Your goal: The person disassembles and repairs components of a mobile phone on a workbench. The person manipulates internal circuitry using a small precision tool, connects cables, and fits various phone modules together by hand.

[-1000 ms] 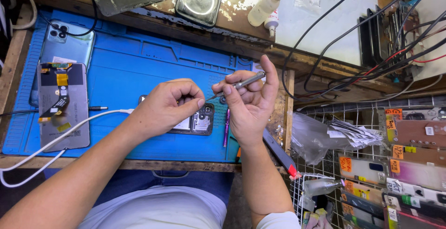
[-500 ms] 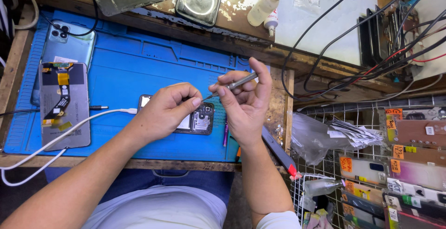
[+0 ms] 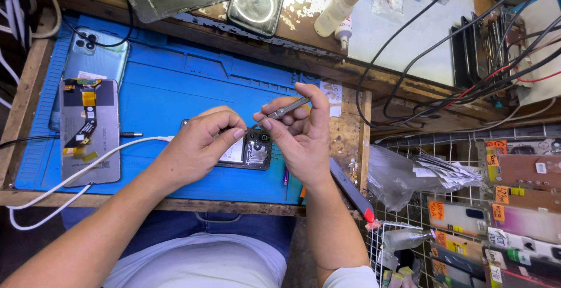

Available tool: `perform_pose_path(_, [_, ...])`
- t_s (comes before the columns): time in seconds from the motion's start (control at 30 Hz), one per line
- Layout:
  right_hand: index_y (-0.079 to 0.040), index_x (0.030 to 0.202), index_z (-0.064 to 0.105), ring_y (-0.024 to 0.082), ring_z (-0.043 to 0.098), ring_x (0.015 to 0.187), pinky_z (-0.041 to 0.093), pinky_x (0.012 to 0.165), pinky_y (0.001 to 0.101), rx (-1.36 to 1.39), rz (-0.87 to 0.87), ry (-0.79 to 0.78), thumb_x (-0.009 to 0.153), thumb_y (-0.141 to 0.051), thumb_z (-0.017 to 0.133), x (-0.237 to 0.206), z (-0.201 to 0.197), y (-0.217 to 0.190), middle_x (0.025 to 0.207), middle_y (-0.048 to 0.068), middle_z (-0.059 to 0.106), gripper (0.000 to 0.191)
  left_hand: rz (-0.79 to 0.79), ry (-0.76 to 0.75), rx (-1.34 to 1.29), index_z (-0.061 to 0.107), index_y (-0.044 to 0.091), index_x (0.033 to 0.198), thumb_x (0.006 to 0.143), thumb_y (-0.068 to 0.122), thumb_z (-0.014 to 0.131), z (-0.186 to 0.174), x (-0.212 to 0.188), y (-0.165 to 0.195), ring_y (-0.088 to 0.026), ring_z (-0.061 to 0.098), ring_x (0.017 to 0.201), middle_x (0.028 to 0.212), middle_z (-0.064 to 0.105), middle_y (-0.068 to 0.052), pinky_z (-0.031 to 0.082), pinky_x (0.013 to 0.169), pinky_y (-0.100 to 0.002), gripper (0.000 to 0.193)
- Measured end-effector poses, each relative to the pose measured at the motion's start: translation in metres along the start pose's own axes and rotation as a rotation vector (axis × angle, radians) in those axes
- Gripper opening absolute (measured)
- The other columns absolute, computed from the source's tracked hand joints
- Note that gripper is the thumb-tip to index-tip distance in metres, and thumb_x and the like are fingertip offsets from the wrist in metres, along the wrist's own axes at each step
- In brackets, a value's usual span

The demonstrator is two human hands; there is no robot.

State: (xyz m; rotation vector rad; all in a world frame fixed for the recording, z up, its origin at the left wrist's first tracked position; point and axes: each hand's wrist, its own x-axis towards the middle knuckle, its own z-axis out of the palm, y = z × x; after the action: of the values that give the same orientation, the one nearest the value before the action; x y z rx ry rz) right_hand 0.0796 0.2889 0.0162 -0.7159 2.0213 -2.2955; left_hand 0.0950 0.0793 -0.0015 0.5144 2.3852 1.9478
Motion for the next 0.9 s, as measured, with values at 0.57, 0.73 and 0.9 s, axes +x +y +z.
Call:
perform_pose_path(0.57, [-0.007,0.137,0.041,0.022,0.074,0.103,0.064,0.091,0.0344,-0.573,-0.136,-0.032,0.096,0.010,0.072,-0.035,-0.011,-0.003,0.113,0.015,0.070,0.055,0.211,-0.104,0.352,0.073,0.008,0.092,0.086,0.014,0.070,0.026,0.006,-0.006,-0.030,0.060,0.088,0.089,0.066,-0.007,0.045,0.080,-0.044,0.009])
perform_pose_path(0.73, [-0.005,0.134,0.043,0.021,0.074,0.103,0.064,0.090,0.0333,-0.702,-0.167,-0.002,0.095,0.008,0.074,-0.040,-0.010,0.002,0.113,0.014,0.070,0.051,0.217,-0.104,0.452,0.073,0.007,0.092,0.084,0.010,0.068,0.034,0.010,-0.006,-0.030,0.058,0.097,0.099,0.065,-0.007,0.044,0.084,-0.044,0.010])
perform_pose_path(0.9, [-0.004,0.132,0.045,0.021,0.074,0.103,0.063,0.089,0.0322,-0.740,-0.144,0.002,0.096,0.008,0.073,-0.043,-0.017,0.001,0.112,0.014,0.070,0.047,0.244,-0.122,0.484,0.075,0.008,0.096,0.081,0.003,0.064,0.040,0.010,-0.005,-0.031,0.057,0.104,0.107,0.065,-0.008,0.041,0.090,-0.046,0.019])
